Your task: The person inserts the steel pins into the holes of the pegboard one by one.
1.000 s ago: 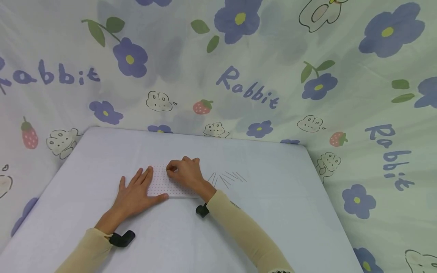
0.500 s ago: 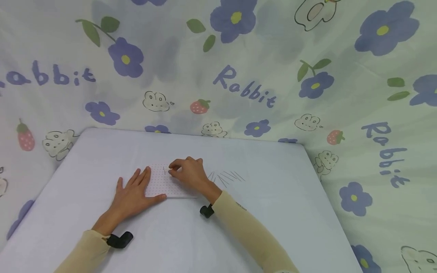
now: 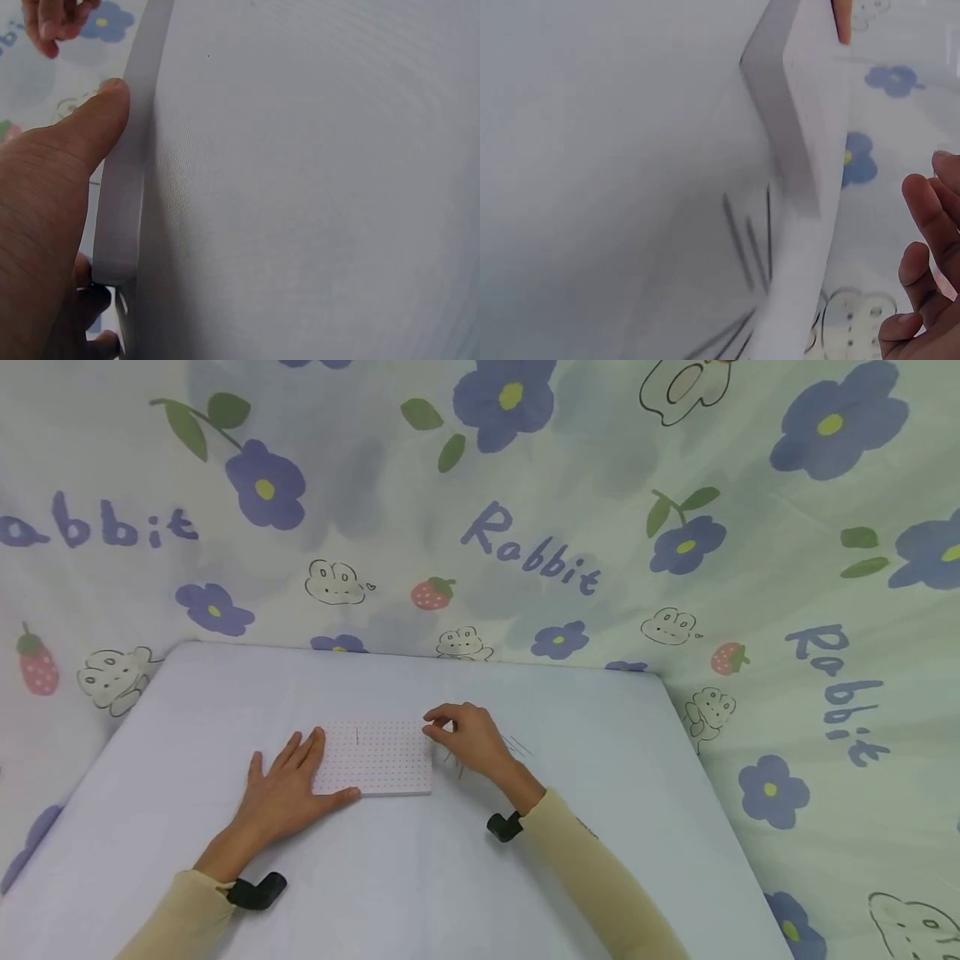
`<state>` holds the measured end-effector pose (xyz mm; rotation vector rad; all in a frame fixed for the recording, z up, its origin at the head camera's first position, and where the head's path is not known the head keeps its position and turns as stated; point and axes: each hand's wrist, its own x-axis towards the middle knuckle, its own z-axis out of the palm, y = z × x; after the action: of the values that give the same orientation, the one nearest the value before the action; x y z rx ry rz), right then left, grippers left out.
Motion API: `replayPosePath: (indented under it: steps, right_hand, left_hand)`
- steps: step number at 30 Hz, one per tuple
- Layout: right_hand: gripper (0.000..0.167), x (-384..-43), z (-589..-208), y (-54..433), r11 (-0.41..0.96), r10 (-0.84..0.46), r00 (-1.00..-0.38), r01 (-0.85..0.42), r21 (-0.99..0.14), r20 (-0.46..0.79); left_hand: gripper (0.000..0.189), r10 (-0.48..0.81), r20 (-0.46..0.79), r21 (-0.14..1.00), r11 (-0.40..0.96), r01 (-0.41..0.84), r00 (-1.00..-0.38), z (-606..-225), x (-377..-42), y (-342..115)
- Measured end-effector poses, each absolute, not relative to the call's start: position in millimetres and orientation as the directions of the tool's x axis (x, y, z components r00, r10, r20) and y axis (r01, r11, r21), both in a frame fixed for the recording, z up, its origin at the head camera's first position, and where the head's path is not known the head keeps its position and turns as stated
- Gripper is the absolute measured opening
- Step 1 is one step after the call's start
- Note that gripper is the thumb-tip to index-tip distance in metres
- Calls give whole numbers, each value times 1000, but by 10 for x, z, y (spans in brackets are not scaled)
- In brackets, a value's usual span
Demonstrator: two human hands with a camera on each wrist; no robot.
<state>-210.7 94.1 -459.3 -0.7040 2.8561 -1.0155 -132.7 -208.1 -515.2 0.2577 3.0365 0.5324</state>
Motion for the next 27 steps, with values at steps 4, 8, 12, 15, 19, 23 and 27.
replayPosePath:
  steps: [4, 8, 12, 15, 19, 23, 27]
  right_hand:
    - [27, -2129, -4616, 1216, 705, -370, -923, -354, -615, 106]
    - [26, -2152, -4669, 1489, 717, -316, -943, -310, -625, 105]
    - [26, -2185, -4750, 1743, 712, -255, -961, -259, -652, 103]
    - [26, -2213, -4808, 1890, 717, -226, -969, -236, -656, 101]
    - [24, -2224, -4864, 2046, 737, -198, -976, -211, -643, 94]
    - [21, -2228, -4902, 2158, 762, -169, -983, -180, -621, 78]
    - [19, -2243, -4957, 2240, 782, -146, -988, -146, -607, 50]
  left_hand:
    - [124, 171, -10, 344, 926, 157, -985, -5141, -1321, -2094]
    - [124, 174, -3, 348, 923, 163, -985, -5149, -1328, -2098]
    - [125, 180, -2, 354, 920, 168, -984, -5184, -1343, -2093]
    - [124, 180, -2, 357, 919, 167, -984, -5189, -1347, -2099]
    - [124, 180, -5, 364, 917, 166, -984, -5168, -1339, -2093]
    - [124, 180, -10, 367, 916, 164, -984, -5142, -1325, -2080]
    - [124, 179, -12, 366, 916, 162, -984, -5132, -1325, -2075]
